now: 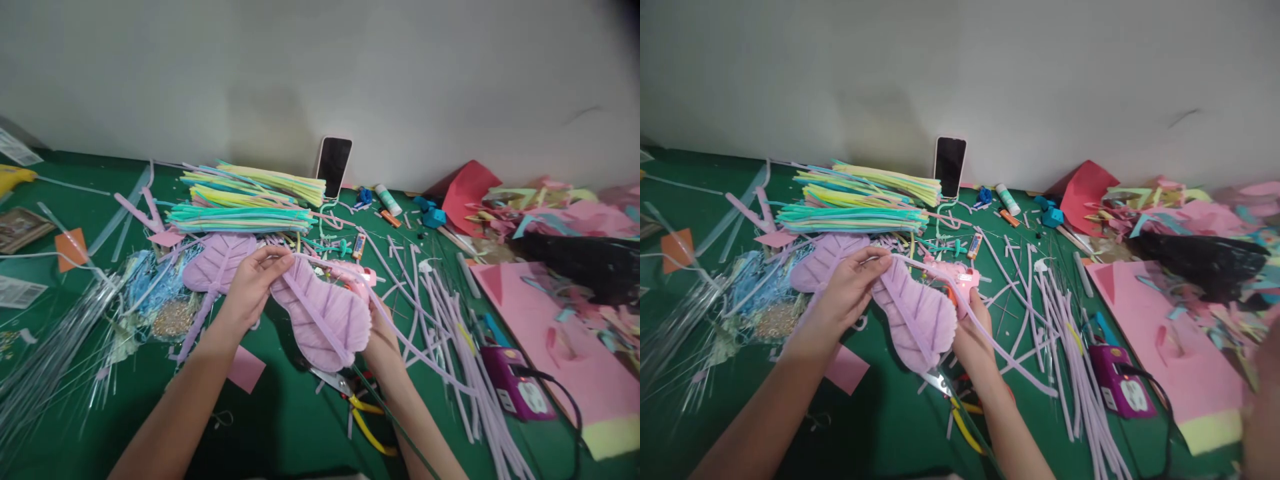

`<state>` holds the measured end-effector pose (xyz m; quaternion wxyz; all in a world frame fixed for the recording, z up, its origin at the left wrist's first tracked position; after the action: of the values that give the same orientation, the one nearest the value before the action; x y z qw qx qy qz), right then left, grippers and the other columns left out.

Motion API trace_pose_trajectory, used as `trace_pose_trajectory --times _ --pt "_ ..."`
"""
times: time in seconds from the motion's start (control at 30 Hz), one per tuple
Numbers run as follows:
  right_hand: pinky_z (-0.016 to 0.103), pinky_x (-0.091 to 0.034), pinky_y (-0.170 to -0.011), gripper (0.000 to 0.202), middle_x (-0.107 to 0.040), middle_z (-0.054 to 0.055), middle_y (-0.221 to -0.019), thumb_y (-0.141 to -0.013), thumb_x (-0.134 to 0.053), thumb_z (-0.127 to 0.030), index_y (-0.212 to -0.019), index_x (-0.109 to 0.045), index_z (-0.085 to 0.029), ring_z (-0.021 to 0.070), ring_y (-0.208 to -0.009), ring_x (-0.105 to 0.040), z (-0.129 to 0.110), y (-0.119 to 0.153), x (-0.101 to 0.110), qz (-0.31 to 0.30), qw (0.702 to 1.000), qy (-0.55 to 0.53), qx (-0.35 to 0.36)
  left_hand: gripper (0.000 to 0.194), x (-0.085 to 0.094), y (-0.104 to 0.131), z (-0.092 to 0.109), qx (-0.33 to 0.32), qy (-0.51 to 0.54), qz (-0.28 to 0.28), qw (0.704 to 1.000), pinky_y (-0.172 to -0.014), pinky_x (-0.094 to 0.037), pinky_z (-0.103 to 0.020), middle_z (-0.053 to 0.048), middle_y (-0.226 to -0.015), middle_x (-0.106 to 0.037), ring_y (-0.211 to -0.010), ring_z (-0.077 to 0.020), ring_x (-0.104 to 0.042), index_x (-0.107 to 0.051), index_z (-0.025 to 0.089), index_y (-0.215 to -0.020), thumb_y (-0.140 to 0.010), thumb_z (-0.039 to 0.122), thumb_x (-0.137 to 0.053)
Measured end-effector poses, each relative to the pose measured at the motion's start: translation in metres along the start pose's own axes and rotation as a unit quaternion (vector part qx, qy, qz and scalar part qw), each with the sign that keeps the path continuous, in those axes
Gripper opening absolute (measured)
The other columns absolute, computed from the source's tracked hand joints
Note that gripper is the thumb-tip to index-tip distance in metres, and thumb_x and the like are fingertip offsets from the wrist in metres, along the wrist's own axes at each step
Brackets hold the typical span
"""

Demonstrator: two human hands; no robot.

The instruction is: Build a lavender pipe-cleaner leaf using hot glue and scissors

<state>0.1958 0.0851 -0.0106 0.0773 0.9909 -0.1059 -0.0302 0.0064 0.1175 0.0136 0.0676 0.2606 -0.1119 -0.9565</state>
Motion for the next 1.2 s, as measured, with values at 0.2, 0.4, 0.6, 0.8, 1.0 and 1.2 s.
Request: trace_pose_trajectory --times 0.2,0.4,0.6,0.8,1.0,1.2 --pt "0.046 -0.056 -0.082 0.031 -0.074 0.007 -0.079 -0.076 -0.057 -0.052 -0.07 -0.068 -0.023 0.03 -0.088 -0.069 0.008 -0.004 -0.005 -0.008 0.992 -0.086 -0.087 0.026 0.001 0.001 -0.002 -0.002 0.0 -0.005 1.0 -0.064 -0.046 -0.014 0.003 -0.067 -0.069 -0.064 -0.0056 -0.06 -0.073 0.017 -0.074 -0.056 0.023 -0.091" --pt "0.039 -0.057 -0.078 0.026 -0.076 0.007 -0.084 -0.073 -0.059 -0.046 -0.068 -0.066 -0.022 0.0284 -0.089 -0.069 0.002 0.0 -0.004 0.038 0.983 -0.11 -0.138 0.025 0.0 0.001 -0.002 0.007 0.0 -0.015 1.0 -0.062 -0.046 -0.014 0.003 -0.067 -0.068 -0.062 -0.0054 -0.059 -0.073 0.017 -0.074 -0.057 0.022 -0.09" --pt "0.039 -0.057 -0.075 0.038 -0.076 0.008 -0.089 -0.079 -0.049 -0.054 -0.081 -0.069 -0.022 0.0281 -0.09 -0.069 0.013 -0.002 -0.002 0.013 0.985 -0.094 -0.145 0.024 0.0 0.003 0.0 0.008 -0.002 -0.015 1.0 -0.063 -0.047 -0.015 0.003 -0.066 -0.068 -0.063 -0.0061 -0.06 -0.073 0.017 -0.073 -0.057 0.022 -0.09" --pt "0.042 -0.057 -0.075 0.033 -0.075 0.007 -0.083 -0.078 -0.054 -0.052 -0.082 -0.069 -0.023 0.0296 -0.088 -0.069 0.013 -0.001 0.001 0.034 0.992 -0.056 -0.107 0.026 0.0 0.003 -0.001 0.008 -0.012 -0.011 1.0 -0.064 -0.046 -0.017 0.002 -0.066 -0.067 -0.063 -0.0078 -0.06 -0.073 0.017 -0.073 -0.056 0.023 -0.09" --pt "0.041 -0.057 -0.071 0.04 -0.074 0.007 -0.075 -0.082 -0.046 -0.055 -0.079 -0.069 -0.023 0.0291 -0.084 -0.07 0.009 -0.003 0.0 0.017 0.996 -0.006 -0.089 0.027 -0.001 0.002 0.0 0.009 -0.018 -0.004 1.0 -0.065 -0.046 -0.019 0.002 -0.066 -0.066 -0.063 -0.0085 -0.059 -0.072 0.016 -0.072 -0.054 0.024 -0.091" --pt "0.042 -0.055 -0.083 0.021 -0.076 0.008 -0.099 -0.073 -0.065 -0.037 -0.084 -0.073 -0.022 0.0308 -0.099 -0.068 -0.007 0.007 0.006 0.014 0.998 0.036 -0.055 0.027 -0.001 0.002 0.0 0.006 -0.018 -0.006 1.0 -0.065 -0.046 -0.019 0.002 -0.067 -0.067 -0.064 -0.0085 -0.059 -0.072 0.016 -0.072 -0.055 0.024 -0.09"
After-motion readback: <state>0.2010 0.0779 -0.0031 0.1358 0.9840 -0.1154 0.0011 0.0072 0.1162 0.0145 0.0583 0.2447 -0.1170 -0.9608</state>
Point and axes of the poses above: each hand's wrist, its own y-axis away from the middle knuckle, its own x-axis out of the back of the hand, z = x × y, the point moved 1 cm from there along -y, towards the middle knuckle
